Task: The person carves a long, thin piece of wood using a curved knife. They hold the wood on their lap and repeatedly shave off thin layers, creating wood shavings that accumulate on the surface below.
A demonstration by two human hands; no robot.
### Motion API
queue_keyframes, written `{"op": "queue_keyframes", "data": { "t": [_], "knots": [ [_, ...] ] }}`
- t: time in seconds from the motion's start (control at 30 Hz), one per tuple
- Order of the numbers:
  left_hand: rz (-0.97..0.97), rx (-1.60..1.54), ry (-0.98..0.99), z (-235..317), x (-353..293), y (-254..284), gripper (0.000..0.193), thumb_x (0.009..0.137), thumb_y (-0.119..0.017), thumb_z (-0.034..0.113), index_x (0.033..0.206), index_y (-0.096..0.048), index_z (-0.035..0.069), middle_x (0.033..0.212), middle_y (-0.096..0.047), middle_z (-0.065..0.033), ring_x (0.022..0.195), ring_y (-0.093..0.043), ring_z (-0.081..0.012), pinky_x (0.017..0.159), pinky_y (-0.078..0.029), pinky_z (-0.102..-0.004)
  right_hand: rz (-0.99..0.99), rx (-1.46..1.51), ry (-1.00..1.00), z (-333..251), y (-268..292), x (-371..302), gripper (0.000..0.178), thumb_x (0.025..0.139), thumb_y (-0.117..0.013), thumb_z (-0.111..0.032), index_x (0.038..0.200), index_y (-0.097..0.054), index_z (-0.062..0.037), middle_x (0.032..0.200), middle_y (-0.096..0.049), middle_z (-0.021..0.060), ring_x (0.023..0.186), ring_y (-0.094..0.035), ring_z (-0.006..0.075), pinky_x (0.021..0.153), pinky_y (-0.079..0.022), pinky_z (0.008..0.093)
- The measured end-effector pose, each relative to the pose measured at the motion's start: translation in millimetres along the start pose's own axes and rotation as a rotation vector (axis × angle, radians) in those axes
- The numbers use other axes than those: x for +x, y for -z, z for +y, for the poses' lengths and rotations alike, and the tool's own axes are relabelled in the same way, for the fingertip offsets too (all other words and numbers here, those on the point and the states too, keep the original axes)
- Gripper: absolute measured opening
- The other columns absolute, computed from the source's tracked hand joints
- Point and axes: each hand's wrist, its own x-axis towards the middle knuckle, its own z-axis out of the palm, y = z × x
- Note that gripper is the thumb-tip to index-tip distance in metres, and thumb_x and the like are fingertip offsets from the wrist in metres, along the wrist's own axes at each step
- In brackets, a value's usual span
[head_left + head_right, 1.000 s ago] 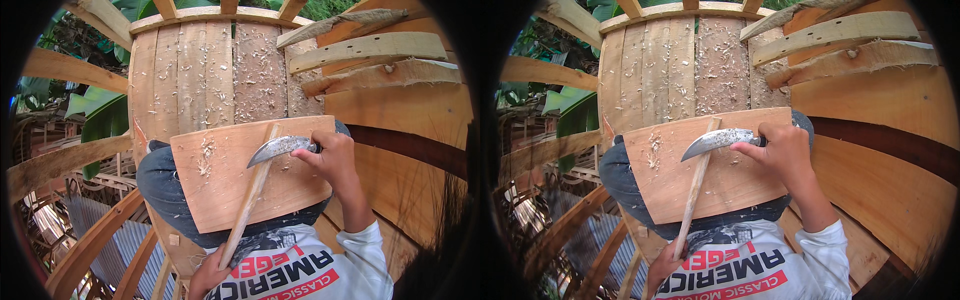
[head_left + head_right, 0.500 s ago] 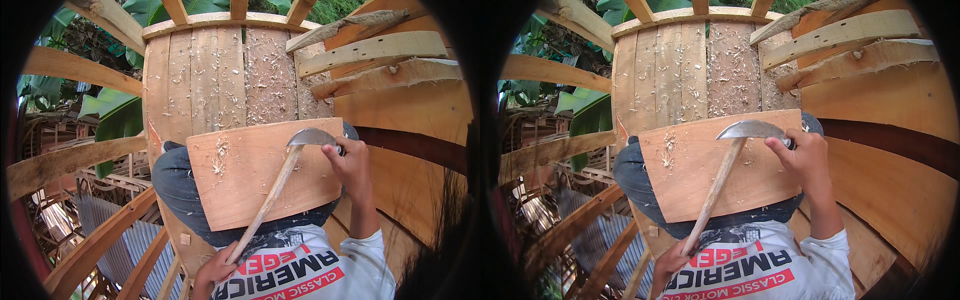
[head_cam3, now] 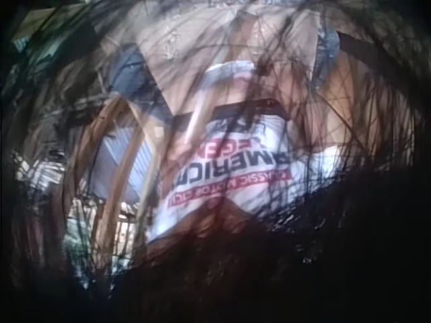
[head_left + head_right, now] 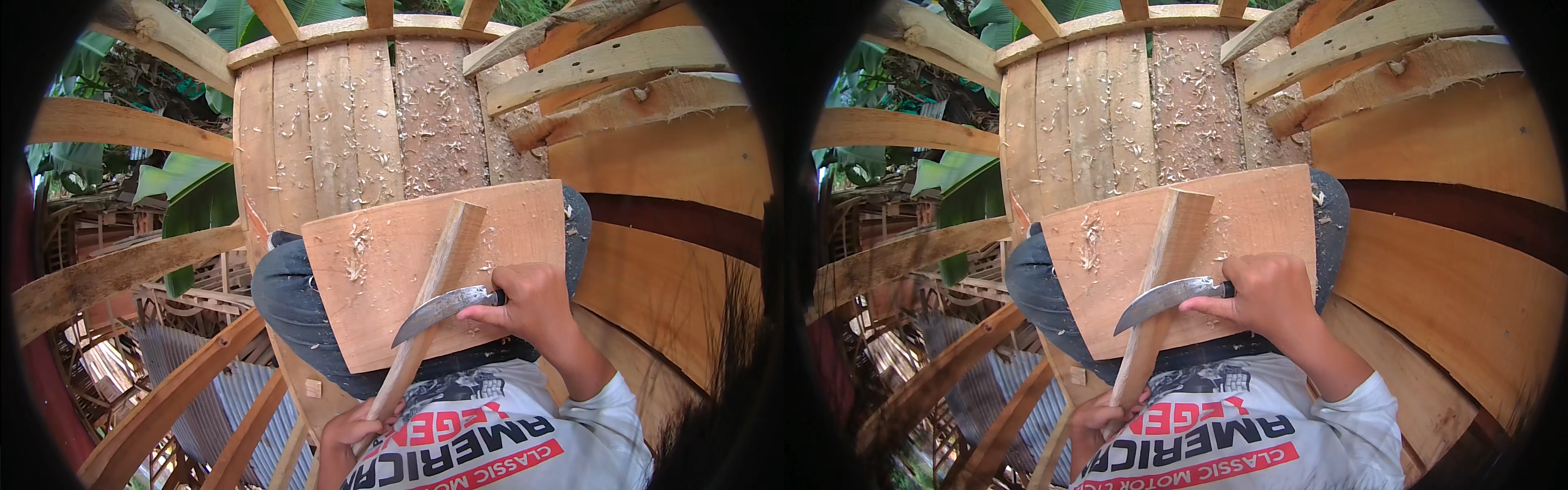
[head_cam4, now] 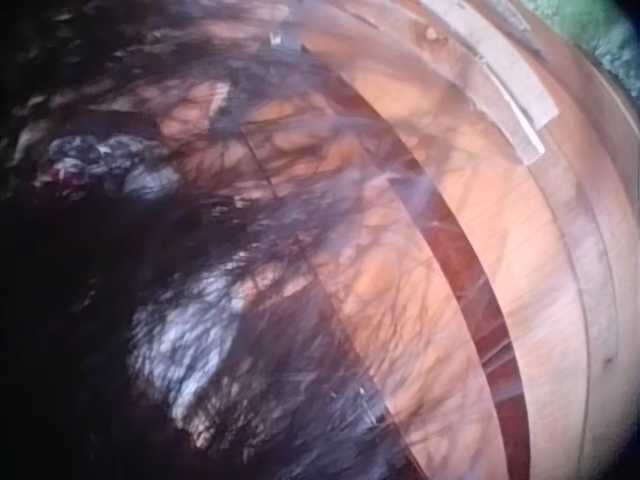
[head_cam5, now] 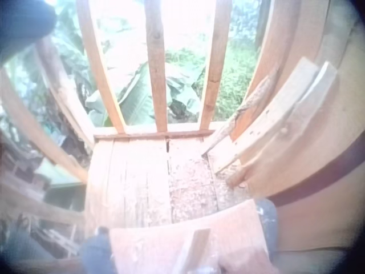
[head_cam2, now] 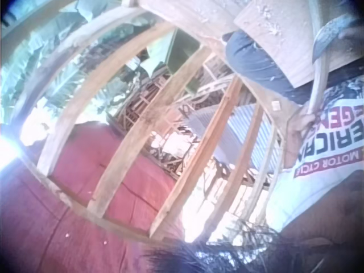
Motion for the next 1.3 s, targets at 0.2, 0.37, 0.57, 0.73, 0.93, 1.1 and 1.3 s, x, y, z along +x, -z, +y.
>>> {"op": "queue_keyframes", "data": {
  "t": [0.2,0.37,0.57,0.73,0.93,1.1,1.3],
  "knots": [
    [0.054,-0.093,-0.07,1,-7,-13,0.062,0.075,-0.048,0.001,0.137,-0.037,0.0,0.122,-0.047,-0.0041,0.105,-0.046,-0.0134,0.086,-0.041,-0.0278,0.05,-0.11,0.053,7,-4,12,0.065,0.062,-0.069,-0.07,0.051,-0.055,-0.0079,0.045,-0.05,0.0084,0.04,-0.054,0.0254,0.04,-0.041,0.0343],
    [0.257,-0.126,-0.051,15,-12,-43,0.065,0.071,-0.055,0.016,0.132,-0.042,-0.004,0.119,-0.051,-0.0049,0.102,-0.048,-0.0079,0.087,-0.037,-0.0161,0.112,-0.168,-0.079,21,1,22,0.065,0.062,-0.068,-0.071,0.05,-0.054,-0.008,0.045,-0.05,0.0075,0.041,-0.054,0.0252,0.04,-0.041,0.0337],
    [0.15,-0.118,-0.089,10,-5,-27,0.053,0.069,-0.053,0.01,0.12,-0.046,-0.004,0.104,-0.051,-0.0016,0.09,-0.048,-0.0066,0.081,-0.039,-0.0165,0.148,-0.227,-0.09,19,10,28,0.067,0.063,-0.067,-0.072,0.053,-0.057,-0.0063,0.047,-0.052,0.0078,0.044,-0.056,0.0248,0.042,-0.042,0.0332],
    [-0.061,-0.078,-0.077,-14,7,13,0.058,0.072,-0.053,0.011,0.128,-0.041,0.0,0.112,-0.046,-0.0004,0.096,-0.045,-0.0087,0.083,-0.039,-0.022,0.292,-0.193,-0.239,35,-1,30,0.067,0.07,-0.065,-0.069,0.056,-0.056,-0.0035,0.049,-0.054,0.0115,0.047,-0.057,0.0289,0.045,-0.043,0.0364],
    [0.018,-0.01,0.007,8,-6,-8,0.058,0.074,-0.054,0.008,0.13,-0.04,0.003,0.115,-0.044,-0.0009,0.098,-0.044,-0.0087,0.084,-0.038,-0.0222,0.215,-0.081,-0.415,34,42,34,0.06,0.072,-0.068,-0.061,0.059,-0.058,-0.0034,0.049,-0.05,0.0142,0.046,-0.055,0.0307,0.045,-0.042,0.0371],
    [0.029,-0.077,-0.09,11,0,-20,0.049,0.07,-0.051,0.007,0.117,-0.047,-0.002,0.108,-0.049,-0.0043,0.098,-0.047,-0.0108,0.085,-0.037,-0.0213,-0.073,0.011,0.038,-15,9,4,0.06,0.067,-0.071,-0.062,0.052,-0.055,-0.007,0.044,-0.049,0.0091,0.041,-0.055,0.0252,0.042,-0.044,0.0342],
    [0.106,0.22,-0.263,-6,-8,-21,0.059,0.075,-0.054,0.01,0.131,-0.041,0.002,0.117,-0.046,-0.0016,0.102,-0.046,-0.0108,0.086,-0.04,-0.0258,-0.066,-0.027,0.084,-7,-5,2,0.062,0.065,-0.07,-0.066,0.05,-0.054,-0.0082,0.042,-0.047,0.0072,0.039,-0.053,0.0229,0.039,-0.042,0.0325]
  ]
}}
